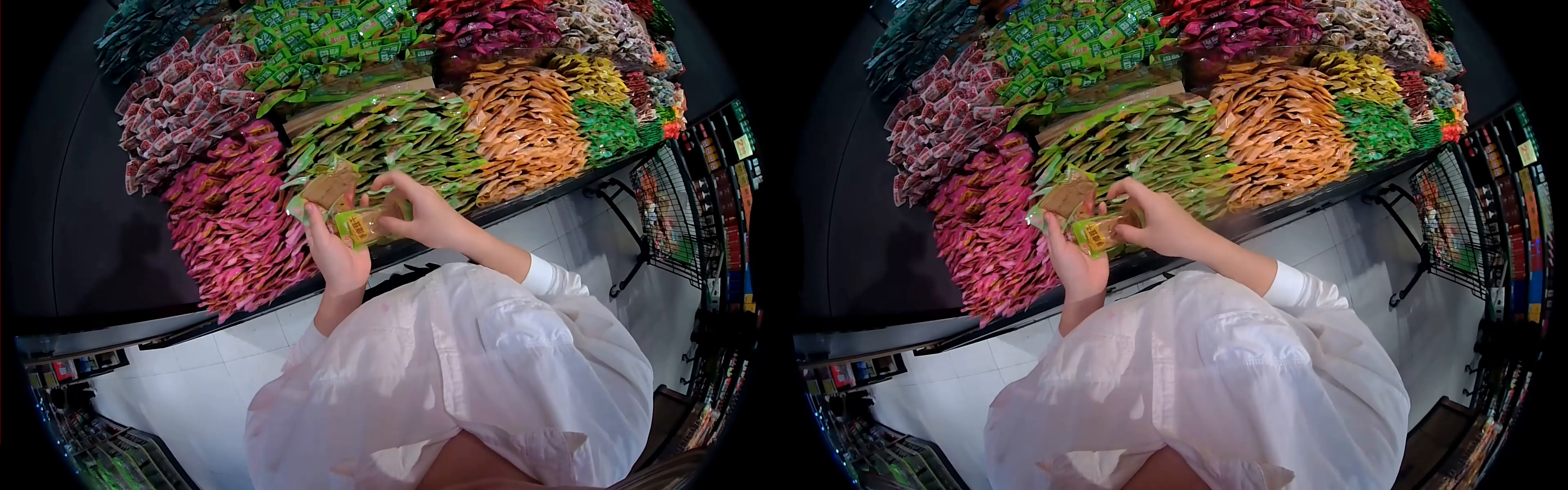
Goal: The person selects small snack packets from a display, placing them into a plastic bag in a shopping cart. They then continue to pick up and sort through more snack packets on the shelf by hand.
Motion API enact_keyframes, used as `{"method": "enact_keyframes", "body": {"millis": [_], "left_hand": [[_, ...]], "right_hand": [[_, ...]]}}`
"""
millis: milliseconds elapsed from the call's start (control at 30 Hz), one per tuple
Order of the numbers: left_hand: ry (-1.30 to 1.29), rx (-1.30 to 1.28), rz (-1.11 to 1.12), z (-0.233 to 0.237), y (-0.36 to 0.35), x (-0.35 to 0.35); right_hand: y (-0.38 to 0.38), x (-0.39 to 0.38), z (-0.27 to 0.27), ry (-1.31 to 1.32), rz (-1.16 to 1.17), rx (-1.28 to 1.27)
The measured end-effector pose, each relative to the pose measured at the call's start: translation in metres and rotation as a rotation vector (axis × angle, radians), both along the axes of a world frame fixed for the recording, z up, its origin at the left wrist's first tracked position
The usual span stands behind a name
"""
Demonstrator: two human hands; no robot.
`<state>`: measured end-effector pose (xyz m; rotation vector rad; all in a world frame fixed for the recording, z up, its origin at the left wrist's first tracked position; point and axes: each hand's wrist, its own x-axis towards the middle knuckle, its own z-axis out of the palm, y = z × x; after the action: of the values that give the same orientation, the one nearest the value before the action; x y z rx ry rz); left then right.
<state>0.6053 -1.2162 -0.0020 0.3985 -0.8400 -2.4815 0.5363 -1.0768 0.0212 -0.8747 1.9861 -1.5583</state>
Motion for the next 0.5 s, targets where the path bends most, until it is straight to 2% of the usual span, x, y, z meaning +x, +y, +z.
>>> {"method": "enact_keyframes", "body": {"millis": [67, 133, 167, 300, 367, 433, 467, 500], "left_hand": [[0.010, -0.091, 0.108, 0.001, -0.002, 0.001], [0.005, -0.157, 0.127, 0.007, -0.002, 0.000], [0.004, -0.223, 0.148, 0.011, -0.002, 0.000], [0.044, -0.134, 0.155, 0.009, -0.016, -0.004], [0.085, -0.137, 0.119, 0.000, -0.036, 0.002], [0.130, -0.293, -0.066, -0.004, -0.049, 0.010], [0.105, -0.308, -0.069, -0.003, -0.049, 0.012], [0.102, -0.304, -0.062, -0.005, -0.049, 0.014]], "right_hand": [[0.003, -0.004, 0.006, 0.018, 0.078, 0.091], [0.002, -0.004, 0.007, 0.268, 0.300, 0.253], [-0.001, 0.000, 0.003, 0.265, 0.299, 0.252], [-0.005, -0.001, -0.007, 0.211, 0.179, -0.036], [0.007, -0.011, -0.002, 0.068, 0.039, -0.114], [0.022, -0.025, -0.008, -0.108, -0.042, -0.271], [0.031, -0.031, -0.005, -0.173, -0.085, -0.260], [0.036, -0.039, -0.005, -0.097, -0.143, -0.235]]}}
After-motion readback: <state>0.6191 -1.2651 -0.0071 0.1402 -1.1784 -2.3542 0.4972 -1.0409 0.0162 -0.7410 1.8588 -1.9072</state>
